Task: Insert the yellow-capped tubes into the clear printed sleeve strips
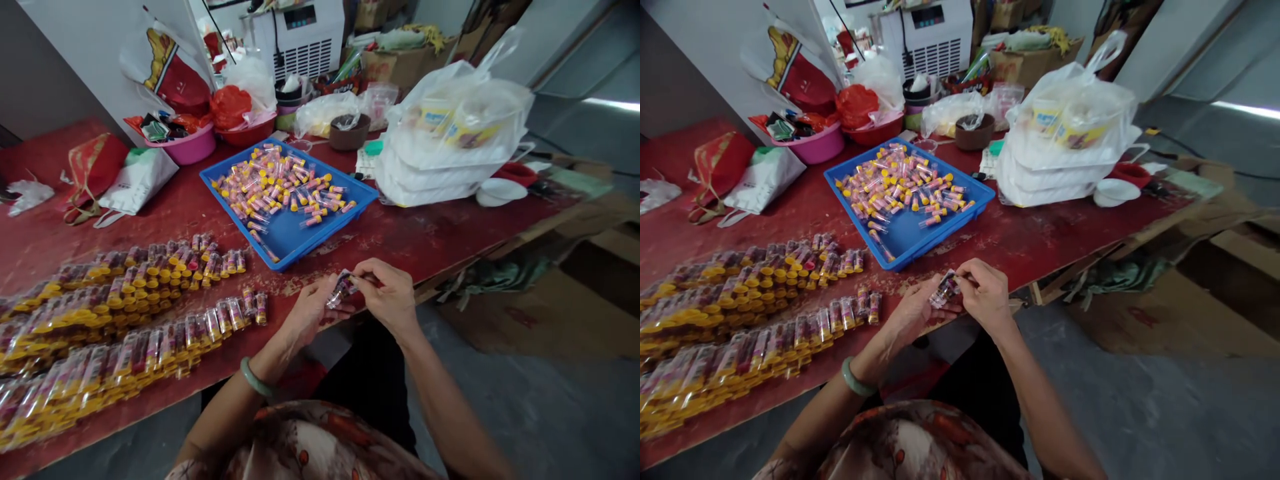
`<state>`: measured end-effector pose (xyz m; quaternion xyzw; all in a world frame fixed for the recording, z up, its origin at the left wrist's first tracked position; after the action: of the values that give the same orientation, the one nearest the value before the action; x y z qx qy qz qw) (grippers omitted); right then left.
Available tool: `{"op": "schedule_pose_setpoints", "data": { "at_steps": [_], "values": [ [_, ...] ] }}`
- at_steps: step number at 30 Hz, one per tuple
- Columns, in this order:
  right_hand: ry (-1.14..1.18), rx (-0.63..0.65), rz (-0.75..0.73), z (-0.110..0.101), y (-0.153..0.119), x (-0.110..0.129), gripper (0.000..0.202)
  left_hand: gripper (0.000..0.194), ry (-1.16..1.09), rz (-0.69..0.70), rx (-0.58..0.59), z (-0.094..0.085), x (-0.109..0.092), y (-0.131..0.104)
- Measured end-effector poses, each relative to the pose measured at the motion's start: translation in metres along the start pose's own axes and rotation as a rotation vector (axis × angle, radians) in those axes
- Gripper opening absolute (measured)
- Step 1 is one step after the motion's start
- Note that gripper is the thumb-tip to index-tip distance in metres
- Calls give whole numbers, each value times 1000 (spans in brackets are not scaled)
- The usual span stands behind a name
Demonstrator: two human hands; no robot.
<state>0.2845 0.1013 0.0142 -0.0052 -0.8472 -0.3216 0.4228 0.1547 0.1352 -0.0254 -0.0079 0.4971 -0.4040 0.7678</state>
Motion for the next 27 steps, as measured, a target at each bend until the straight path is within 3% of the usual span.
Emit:
{"op": "schedule_pose_setpoints", "data": {
  "at_steps": [6,12,21,27],
  "values": [
    [55,60,-3,-3,3,2,11,46,19,-47,106,1,-4,11],
    [148,25,-141,-3,-7,5,18,36,-70,-185,179,5,1,10],
    [86,20,-294,-4,-20,7,22,41,-59,-202,235,6,0,4],
    [80,11,-330,-3,-24,5,22,32,16,-265,181,5,1,6]
  ]
}}
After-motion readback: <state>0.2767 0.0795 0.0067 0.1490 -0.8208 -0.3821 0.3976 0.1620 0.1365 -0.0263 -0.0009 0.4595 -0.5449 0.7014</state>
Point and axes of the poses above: each hand's wrist, its own y-axis towards the middle knuckle, its own z-axis out of the palm, x = y × z, the point moved 4 cm from there along y, towards the middle knuckle, and after that the axes turned 2 degrees about -y, right-handed, at the moved point
